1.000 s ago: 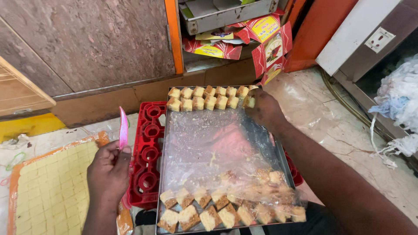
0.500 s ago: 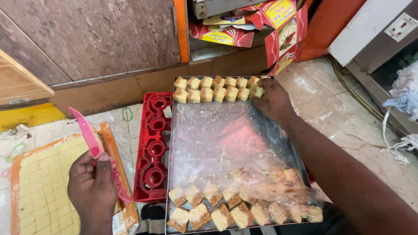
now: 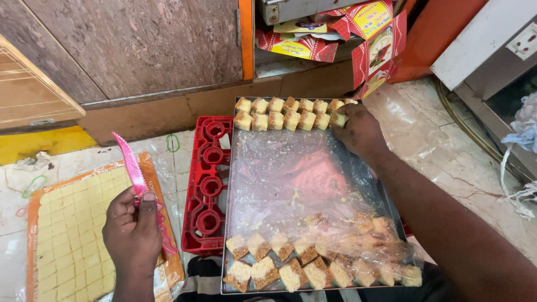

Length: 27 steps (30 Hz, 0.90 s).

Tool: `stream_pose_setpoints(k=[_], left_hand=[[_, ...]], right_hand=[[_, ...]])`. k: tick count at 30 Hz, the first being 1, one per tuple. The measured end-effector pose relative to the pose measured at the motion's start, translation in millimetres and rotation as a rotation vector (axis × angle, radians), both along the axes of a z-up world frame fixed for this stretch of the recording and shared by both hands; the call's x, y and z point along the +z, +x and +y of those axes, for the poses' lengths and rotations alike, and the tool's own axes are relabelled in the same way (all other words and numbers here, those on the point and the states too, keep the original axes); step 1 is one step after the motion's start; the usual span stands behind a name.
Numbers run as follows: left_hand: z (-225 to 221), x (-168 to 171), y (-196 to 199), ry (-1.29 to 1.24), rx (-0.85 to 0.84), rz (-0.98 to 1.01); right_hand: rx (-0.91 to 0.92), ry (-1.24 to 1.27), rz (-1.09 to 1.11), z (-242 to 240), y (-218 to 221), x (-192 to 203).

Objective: The person uses a pink plastic knife to separate small square food items from a block and then transfers them individually onto a tray lined with plastic wrap.

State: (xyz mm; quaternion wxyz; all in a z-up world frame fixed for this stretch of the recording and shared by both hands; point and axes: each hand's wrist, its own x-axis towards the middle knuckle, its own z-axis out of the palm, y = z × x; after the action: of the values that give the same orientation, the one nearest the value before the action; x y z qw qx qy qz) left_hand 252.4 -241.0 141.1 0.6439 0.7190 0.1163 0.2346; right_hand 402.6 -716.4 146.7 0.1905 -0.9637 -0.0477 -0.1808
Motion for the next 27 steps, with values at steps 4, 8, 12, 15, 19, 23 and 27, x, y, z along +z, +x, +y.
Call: stream_pose_setpoints(k=[4,8,12,15,19,23,27], left_hand=[[1.4,-3.5,1.5,0.007,0.015,0.028],[3.0,-6.1,2.9,0.041,-0.008,-0.047],[6.0,6.6,-3.5,0.016,0.020,-0.072],[23.9,28.6,-31.3,0.148,0.125,-0.267],[64.0,33.4,-88.7,0.195,0.370,-0.299],[107.1,-18.0,-150.2,0.962,0.336,0.410],[133.7,-74.4,-239.6,0.908,0.497,0.308]], right_hand=[[0.014,-0.046,-0.076,1.0,1.3,-4.5],[0.065,-0.059,-0.127,2.8,-3.0,-1.4],[0.049,-0.001,-0.026,3.0,-15.2,25.1],[-0.052,0.541,0.043,3.8,-15.8,79.8],[0.128,1.745,-0.199,19.7,-52.7,185.2],[0.785,1.683,-0.048,101.2,-139.8,246.3],[0.937,1.742,0.257,235.9,-210.5,245.3]])
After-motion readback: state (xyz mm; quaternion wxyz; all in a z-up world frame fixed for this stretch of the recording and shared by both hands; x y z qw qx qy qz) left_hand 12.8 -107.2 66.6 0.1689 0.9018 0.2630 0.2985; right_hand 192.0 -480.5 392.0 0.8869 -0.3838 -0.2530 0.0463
